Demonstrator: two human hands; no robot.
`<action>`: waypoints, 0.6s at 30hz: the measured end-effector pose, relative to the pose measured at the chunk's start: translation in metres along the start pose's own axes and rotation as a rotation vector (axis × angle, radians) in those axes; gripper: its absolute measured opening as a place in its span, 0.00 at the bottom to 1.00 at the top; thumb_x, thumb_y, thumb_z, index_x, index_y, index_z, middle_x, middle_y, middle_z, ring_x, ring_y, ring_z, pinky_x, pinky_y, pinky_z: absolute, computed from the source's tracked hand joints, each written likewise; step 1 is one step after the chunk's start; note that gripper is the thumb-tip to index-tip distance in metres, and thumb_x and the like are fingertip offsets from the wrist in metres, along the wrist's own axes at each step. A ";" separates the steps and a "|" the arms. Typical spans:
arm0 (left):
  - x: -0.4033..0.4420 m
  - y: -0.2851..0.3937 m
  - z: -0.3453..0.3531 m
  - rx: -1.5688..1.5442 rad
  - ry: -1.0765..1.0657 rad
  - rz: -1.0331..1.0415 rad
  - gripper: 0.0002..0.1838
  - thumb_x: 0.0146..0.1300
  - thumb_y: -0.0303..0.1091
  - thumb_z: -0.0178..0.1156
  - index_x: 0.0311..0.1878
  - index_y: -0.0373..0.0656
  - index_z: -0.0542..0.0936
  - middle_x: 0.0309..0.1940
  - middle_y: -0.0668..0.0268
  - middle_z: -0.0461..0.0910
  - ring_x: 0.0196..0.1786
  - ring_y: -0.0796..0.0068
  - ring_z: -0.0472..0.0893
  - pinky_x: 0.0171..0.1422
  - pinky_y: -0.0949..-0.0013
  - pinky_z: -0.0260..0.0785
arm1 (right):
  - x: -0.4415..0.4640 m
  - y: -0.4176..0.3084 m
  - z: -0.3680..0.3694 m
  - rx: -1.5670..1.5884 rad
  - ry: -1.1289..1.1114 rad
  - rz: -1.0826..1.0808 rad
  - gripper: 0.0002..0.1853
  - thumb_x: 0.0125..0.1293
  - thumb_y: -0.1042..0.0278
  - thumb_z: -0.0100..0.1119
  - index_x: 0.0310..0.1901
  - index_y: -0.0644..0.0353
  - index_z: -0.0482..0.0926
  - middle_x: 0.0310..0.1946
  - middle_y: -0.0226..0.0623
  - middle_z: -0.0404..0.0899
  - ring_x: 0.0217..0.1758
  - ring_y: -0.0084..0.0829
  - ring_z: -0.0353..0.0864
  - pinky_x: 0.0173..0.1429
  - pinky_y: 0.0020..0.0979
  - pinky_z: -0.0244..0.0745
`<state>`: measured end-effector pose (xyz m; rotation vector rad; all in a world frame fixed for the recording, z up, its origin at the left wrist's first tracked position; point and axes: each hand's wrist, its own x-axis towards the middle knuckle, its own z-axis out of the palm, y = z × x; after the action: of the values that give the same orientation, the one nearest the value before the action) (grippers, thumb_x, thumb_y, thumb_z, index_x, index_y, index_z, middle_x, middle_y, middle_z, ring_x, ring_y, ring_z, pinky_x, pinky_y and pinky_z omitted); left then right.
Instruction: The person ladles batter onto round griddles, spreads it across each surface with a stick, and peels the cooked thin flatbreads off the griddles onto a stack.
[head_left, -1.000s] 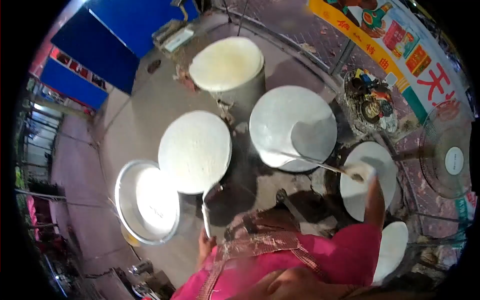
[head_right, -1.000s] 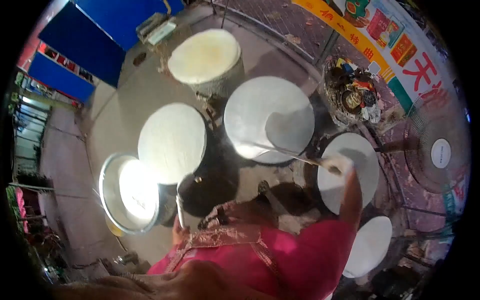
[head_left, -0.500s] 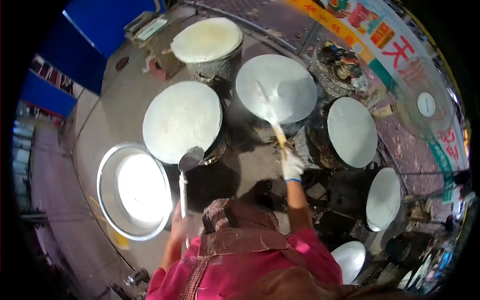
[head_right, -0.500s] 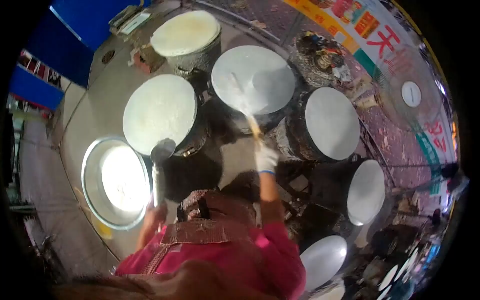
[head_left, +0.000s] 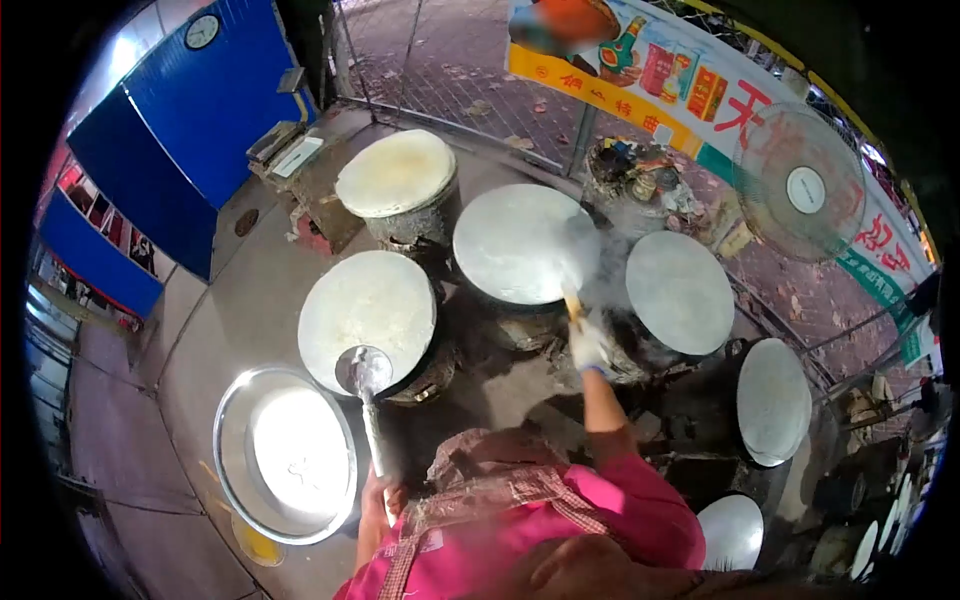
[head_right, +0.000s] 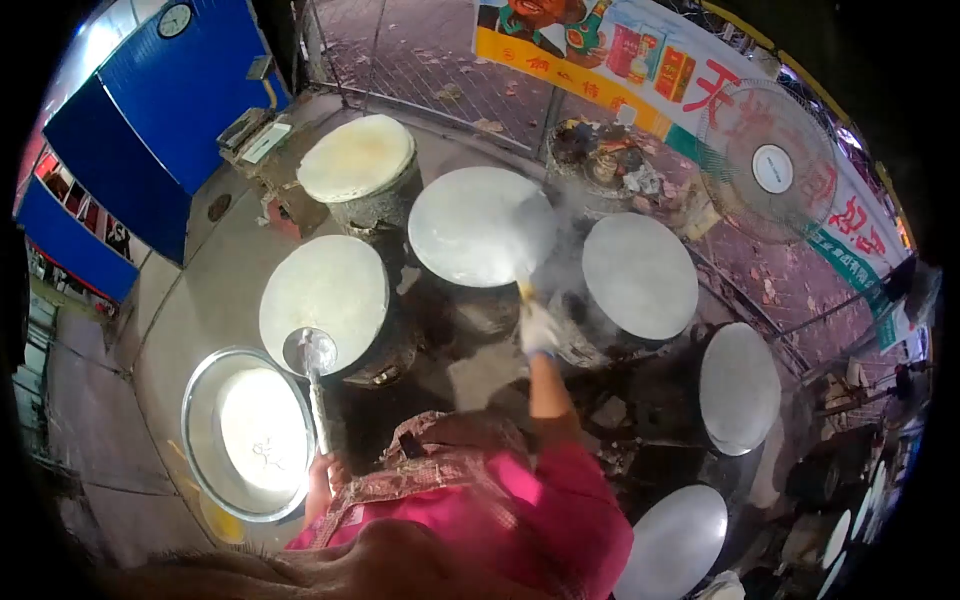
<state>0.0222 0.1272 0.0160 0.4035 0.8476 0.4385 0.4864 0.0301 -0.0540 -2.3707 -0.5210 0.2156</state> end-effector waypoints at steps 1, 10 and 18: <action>-0.008 0.000 0.022 -0.088 -0.001 -0.001 0.12 0.58 0.32 0.51 0.46 0.52 0.64 0.17 0.74 0.60 0.12 0.85 0.57 0.09 0.81 0.47 | 0.007 -0.013 0.019 0.003 -0.021 0.038 0.17 0.63 0.54 0.46 0.45 0.56 0.76 0.35 0.49 0.78 0.39 0.48 0.76 0.43 0.42 0.71; 0.038 -0.006 -0.004 -0.128 -0.055 -0.135 0.30 0.58 0.26 0.49 0.62 0.64 0.57 0.14 0.70 0.61 0.08 0.83 0.56 0.07 0.80 0.45 | 0.062 0.085 0.028 -0.105 -0.032 0.009 0.18 0.63 0.53 0.47 0.42 0.57 0.79 0.34 0.51 0.78 0.37 0.47 0.78 0.42 0.42 0.71; 0.069 -0.013 0.033 0.040 -0.007 -0.141 0.03 0.60 0.30 0.47 0.30 0.49 0.65 0.12 0.74 0.60 0.10 0.84 0.58 0.10 0.82 0.49 | -0.005 0.044 0.010 -0.122 -0.097 -0.192 0.21 0.61 0.43 0.45 0.44 0.47 0.80 0.37 0.41 0.79 0.42 0.44 0.76 0.53 0.39 0.68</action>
<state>0.0911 0.1464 -0.0137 0.3789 0.8734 0.2902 0.4924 0.0040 -0.0900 -2.4170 -0.8247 0.2180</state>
